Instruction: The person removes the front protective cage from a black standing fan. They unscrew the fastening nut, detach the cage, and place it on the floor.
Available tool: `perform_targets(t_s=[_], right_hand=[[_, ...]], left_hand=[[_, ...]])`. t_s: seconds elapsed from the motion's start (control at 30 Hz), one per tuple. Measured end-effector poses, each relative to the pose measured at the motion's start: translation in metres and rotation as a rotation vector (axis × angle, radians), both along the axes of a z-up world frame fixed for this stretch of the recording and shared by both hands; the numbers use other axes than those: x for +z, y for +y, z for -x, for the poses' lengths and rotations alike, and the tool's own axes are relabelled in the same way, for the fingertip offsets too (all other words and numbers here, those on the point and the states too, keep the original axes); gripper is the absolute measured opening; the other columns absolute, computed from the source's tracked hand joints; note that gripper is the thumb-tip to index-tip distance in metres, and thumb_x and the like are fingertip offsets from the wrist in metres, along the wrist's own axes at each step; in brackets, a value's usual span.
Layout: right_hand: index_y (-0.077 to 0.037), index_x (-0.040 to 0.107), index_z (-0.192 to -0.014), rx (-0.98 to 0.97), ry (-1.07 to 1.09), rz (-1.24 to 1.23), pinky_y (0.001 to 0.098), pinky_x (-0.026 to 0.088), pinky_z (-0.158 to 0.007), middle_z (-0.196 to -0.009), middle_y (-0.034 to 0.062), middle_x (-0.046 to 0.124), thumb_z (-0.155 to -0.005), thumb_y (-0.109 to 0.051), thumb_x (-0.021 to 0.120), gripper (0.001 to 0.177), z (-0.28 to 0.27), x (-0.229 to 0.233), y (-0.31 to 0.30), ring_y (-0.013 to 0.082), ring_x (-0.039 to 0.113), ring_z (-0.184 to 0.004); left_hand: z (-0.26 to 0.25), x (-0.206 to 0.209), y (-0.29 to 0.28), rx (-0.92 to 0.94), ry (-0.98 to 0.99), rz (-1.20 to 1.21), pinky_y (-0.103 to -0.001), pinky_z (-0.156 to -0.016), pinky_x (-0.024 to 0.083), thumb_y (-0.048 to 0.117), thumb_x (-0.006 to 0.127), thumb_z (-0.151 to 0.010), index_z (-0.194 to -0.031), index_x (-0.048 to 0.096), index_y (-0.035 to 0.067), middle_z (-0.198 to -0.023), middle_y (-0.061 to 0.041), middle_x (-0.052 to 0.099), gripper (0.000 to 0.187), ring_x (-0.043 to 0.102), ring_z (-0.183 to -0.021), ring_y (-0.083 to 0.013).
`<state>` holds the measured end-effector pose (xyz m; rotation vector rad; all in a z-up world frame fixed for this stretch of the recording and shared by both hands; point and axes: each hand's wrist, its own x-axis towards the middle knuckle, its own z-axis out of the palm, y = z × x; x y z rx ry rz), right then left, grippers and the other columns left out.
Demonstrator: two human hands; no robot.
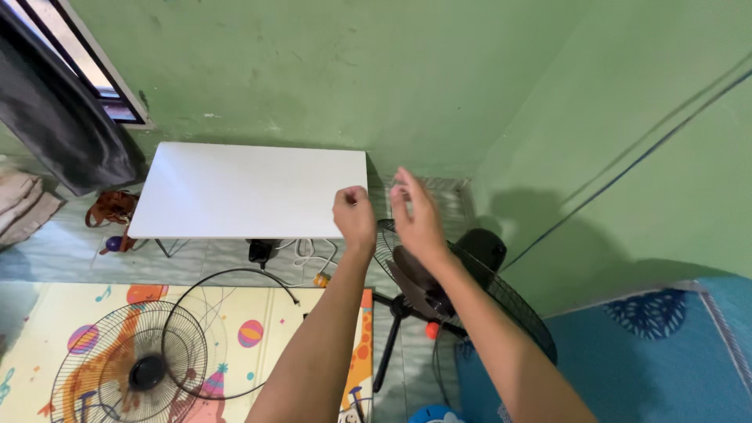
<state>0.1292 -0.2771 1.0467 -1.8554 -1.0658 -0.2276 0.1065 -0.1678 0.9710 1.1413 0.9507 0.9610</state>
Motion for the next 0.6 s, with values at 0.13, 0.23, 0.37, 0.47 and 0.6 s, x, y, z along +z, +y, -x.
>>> perform_targets(t_s=[0.13,0.23,0.37,0.47,0.6], right_hand=[[-0.001,0.053,-0.142,-0.127,0.112,0.053,0.0368,0.055,-0.092,-0.127,0.0178,0.068,-0.105,-0.026,0.057,0.045,-0.025,0.003,-0.029,0.0258,0.069,-0.109],[0.001,0.052,-0.141,-0.208,0.159,0.067,0.0367,0.056,-0.090,-0.122,0.0172,0.070,-0.105,-0.029,0.057,0.047,-0.037,0.008,-0.066,0.0255,0.070,-0.105],[0.004,0.048,-0.145,-0.277,0.080,0.088,0.0365,0.054,-0.092,-0.127,0.0205,0.067,-0.110,-0.032,0.054,0.050,-0.058,0.025,-0.131,0.0269,0.066,-0.115],[-0.003,0.056,-0.142,-0.441,0.173,0.067,0.0379,0.056,-0.083,-0.103,0.0203,0.074,-0.105,-0.036,0.054,0.051,-0.070,0.025,-0.184,0.0310,0.068,-0.089],[0.000,0.060,-0.134,-0.556,-0.159,0.078,0.0384,0.054,-0.085,-0.110,0.0190,0.072,-0.110,-0.038,0.056,0.045,-0.104,-0.002,-0.275,0.0266,0.069,-0.100]], left_hand=[[-0.007,0.026,-0.011,-0.171,0.146,0.023,-0.036,-0.076,0.053,0.024,0.063,-0.089,-0.093,0.070,-0.002,-0.083,-0.013,0.073,0.027,0.065,-0.076,-0.0199],[-0.014,0.039,-0.024,-0.258,0.182,-0.081,-0.037,-0.077,0.053,0.025,0.063,-0.089,-0.092,0.071,0.000,-0.082,-0.014,0.074,0.027,0.067,-0.076,-0.0198],[-0.033,0.058,-0.059,-0.333,0.119,-0.155,-0.037,-0.074,0.052,0.024,0.065,-0.089,-0.088,0.070,-0.002,-0.079,-0.014,0.072,0.027,0.064,-0.073,-0.0209],[-0.048,0.071,-0.095,-0.423,0.008,-0.157,-0.035,-0.070,0.052,0.021,0.064,-0.086,-0.086,0.070,-0.002,-0.075,-0.010,0.071,0.023,0.063,-0.070,-0.0164],[-0.054,0.071,-0.146,-0.564,-0.049,-0.174,-0.034,-0.064,0.049,0.018,0.064,-0.089,-0.084,0.069,-0.003,-0.072,-0.009,0.067,0.022,0.056,-0.067,-0.0137]])
